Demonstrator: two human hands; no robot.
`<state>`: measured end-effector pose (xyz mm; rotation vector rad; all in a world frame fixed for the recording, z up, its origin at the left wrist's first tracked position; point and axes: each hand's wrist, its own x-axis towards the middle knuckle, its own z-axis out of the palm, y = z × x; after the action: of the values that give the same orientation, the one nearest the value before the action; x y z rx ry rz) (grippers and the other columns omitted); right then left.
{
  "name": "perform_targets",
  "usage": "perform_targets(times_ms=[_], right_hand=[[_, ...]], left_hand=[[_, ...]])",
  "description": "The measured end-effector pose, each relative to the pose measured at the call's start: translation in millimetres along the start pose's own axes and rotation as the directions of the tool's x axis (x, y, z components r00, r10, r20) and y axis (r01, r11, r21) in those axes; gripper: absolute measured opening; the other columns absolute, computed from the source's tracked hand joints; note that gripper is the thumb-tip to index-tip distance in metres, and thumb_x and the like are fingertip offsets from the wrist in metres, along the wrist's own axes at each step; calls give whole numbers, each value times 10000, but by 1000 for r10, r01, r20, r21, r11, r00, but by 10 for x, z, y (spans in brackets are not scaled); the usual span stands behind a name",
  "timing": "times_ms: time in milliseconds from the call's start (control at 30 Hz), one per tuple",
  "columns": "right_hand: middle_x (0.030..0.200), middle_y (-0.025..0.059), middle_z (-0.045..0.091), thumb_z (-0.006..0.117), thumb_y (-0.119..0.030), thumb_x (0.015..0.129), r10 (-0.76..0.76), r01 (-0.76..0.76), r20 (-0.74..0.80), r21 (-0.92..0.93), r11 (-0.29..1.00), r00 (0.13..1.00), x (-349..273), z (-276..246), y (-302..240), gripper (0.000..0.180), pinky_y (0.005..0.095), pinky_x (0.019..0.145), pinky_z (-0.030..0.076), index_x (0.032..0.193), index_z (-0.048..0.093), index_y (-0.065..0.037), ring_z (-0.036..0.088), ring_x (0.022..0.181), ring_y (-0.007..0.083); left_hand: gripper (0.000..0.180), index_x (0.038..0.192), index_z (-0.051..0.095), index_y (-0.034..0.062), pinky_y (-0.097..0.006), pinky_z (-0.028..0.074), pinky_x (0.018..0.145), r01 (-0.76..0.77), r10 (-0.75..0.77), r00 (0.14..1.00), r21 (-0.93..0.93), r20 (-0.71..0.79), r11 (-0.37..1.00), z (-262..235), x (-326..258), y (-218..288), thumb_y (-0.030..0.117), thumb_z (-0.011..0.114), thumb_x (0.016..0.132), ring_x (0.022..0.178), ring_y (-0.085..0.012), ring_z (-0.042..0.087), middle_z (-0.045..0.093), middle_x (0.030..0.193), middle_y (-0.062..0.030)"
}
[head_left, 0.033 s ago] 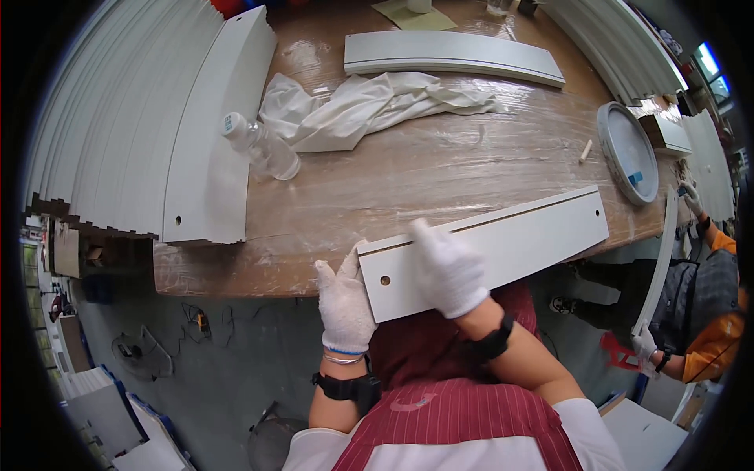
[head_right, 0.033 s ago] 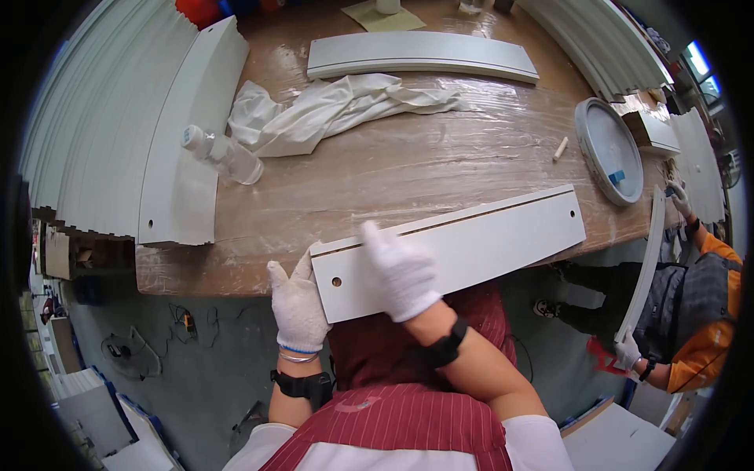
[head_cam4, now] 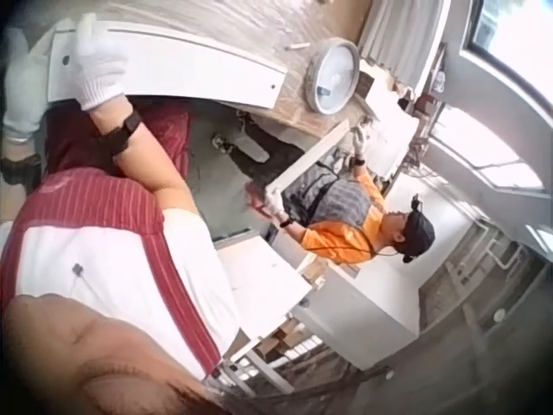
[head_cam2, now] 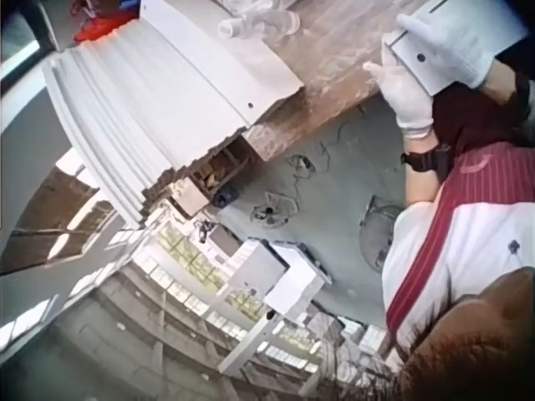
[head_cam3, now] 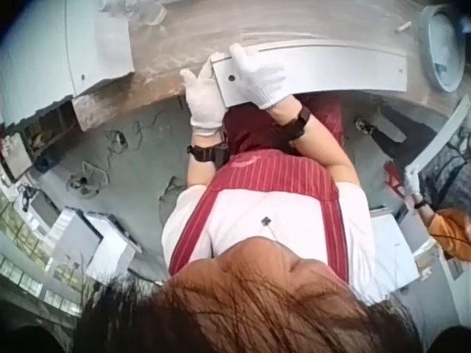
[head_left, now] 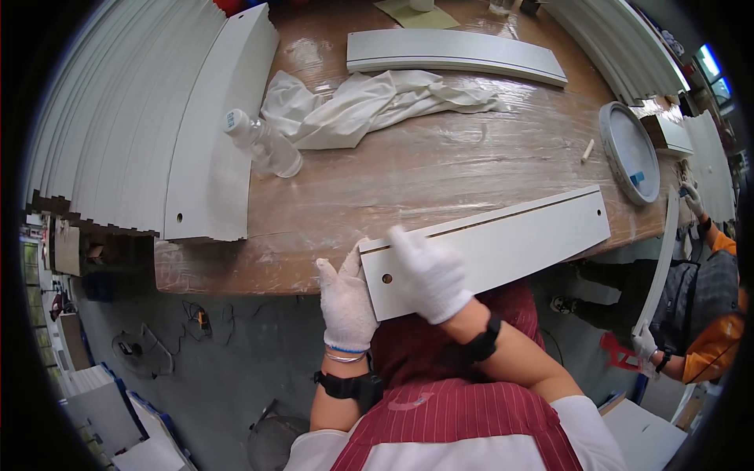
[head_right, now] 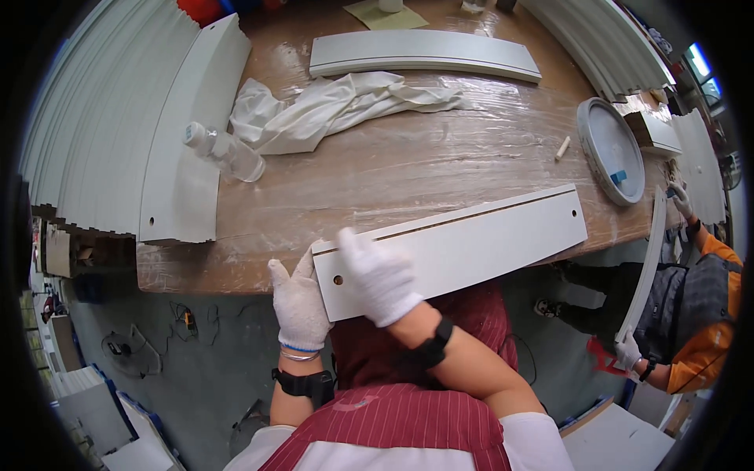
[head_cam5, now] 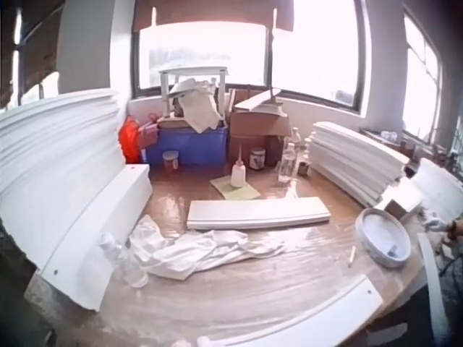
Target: Wiping and cleaning white furniture panels at a workbench in a factory.
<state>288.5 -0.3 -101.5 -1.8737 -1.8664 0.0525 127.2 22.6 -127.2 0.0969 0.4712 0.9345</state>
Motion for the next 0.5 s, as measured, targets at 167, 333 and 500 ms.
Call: perform_targets(times_ms=[167,333,500], right_hand=[[780,131,660,630,-73,834,-117,90,90,262,961,989,49,80,-464,190,431,593,540,1023,628,-61,675,671,320],[805,157,673,664,-6,791,153,-151,-1,138,979,988,-98,-166,113,450,453,649,563,1236,669,-72,691,740,336],[680,43,608,660,-133,827,-284,245,192,204,948,939,-386,-154,-331,350,383,497,508,1176,683,-121,643,566,247]], left_hand=[[979,1550,365,-50,-483,399,1166,-52,54,998,61,-24,997,-77,-12,8,764,289,1012,1410,-347,473,480,1547,-196],[1033,1548,353,-70,-479,367,1193,-6,8,999,-61,38,998,63,-1,21,797,278,991,1417,-375,463,476,1545,-218],[1061,1540,332,-95,-482,366,1190,-69,68,994,-1,-83,998,26,77,-7,806,285,983,1398,-364,484,501,1514,-250]])
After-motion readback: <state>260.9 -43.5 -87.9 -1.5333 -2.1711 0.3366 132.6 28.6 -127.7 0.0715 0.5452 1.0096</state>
